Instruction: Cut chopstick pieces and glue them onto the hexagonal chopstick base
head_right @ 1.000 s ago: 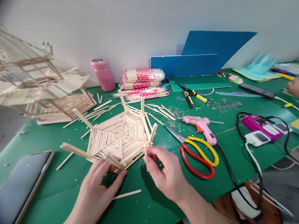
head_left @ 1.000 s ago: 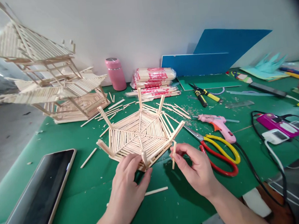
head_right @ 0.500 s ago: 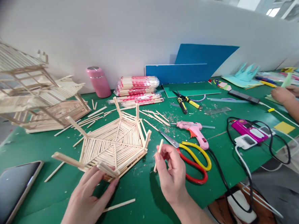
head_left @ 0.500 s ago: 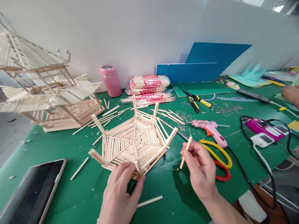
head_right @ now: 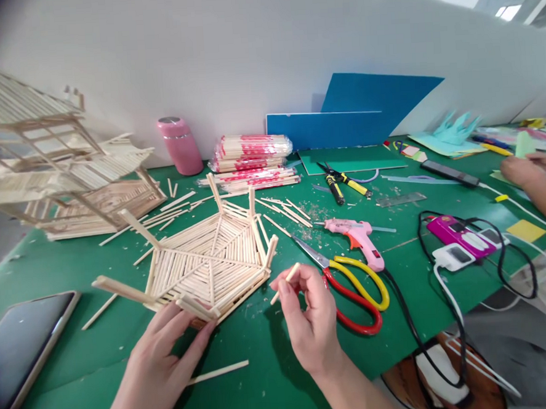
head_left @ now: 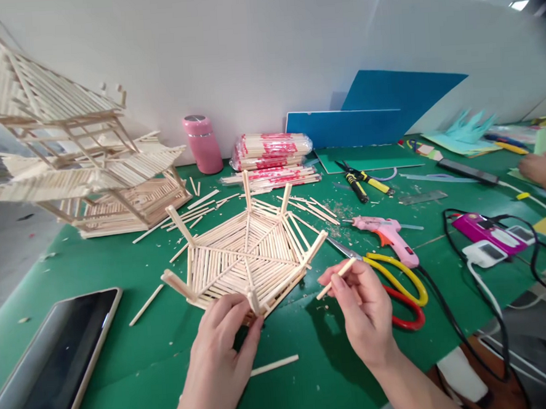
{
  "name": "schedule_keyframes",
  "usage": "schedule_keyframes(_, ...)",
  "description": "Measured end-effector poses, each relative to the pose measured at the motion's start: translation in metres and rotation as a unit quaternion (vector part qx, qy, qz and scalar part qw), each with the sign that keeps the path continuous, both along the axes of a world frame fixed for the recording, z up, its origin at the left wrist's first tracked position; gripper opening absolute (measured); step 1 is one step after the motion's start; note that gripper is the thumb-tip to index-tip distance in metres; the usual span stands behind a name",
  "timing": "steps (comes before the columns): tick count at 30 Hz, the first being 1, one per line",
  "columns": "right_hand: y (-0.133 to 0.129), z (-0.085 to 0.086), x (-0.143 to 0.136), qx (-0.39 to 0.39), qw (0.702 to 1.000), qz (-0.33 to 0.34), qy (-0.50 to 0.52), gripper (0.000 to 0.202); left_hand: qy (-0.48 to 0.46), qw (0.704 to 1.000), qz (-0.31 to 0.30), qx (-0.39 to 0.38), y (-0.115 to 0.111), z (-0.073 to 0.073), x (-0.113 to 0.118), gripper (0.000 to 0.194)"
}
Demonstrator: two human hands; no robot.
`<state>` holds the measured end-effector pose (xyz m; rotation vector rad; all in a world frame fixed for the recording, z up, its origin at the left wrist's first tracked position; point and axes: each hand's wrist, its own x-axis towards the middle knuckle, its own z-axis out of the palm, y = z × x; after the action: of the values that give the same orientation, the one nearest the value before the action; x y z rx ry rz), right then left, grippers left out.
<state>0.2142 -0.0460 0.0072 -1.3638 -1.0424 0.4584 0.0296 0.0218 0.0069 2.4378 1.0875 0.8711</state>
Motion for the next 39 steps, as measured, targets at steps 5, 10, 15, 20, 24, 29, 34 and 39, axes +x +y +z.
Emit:
schedule_keyframes(5,-0.001,-0.001,0.0,0.003,1.0,0.016,-0.003,0.005,-0.005,1.0,-0.006,-0.001,0.0,0.0,-0.001,0.008)
schedule_keyframes(10,-0.001,-0.005,-0.001,0.008,0.999,0.048,-0.001,0.008,-0.009,1.0,0.0,-0.011,0.0,0.001,-0.002,0.007)
schedule_keyframes(15,-0.003,-0.008,0.0,-0.011,0.997,0.058,-0.041,0.013,0.002,0.999,0.012,-0.038,-0.003,0.008,-0.001,0.011)
schedule_keyframes(20,-0.003,-0.003,0.0,-0.014,0.988,0.095,-0.122,0.014,0.018,0.998,0.035,-0.041,-0.003,0.009,0.0,0.009)
schedule_keyframes(24,0.0,0.001,0.001,0.021,0.97,0.13,-0.206,0.019,0.005,0.993,0.116,0.001,-0.011,0.014,-0.005,0.021)
schedule_keyframes(29,0.001,0.0,0.003,0.05,0.929,0.172,-0.324,0.03,-0.09,0.994,0.066,0.006,-0.037,0.031,-0.008,0.015)
schedule_keyframes(34,-0.001,0.0,0.003,0.065,0.907,0.185,-0.374,0.035,-0.175,0.924,0.063,-0.334,-0.055,0.032,0.011,0.013)
schedule_keyframes(39,-0.002,0.005,0.003,0.074,0.902,0.189,-0.381,0.038,-0.334,0.797,0.111,-0.491,-0.057,0.022,0.031,0.018)
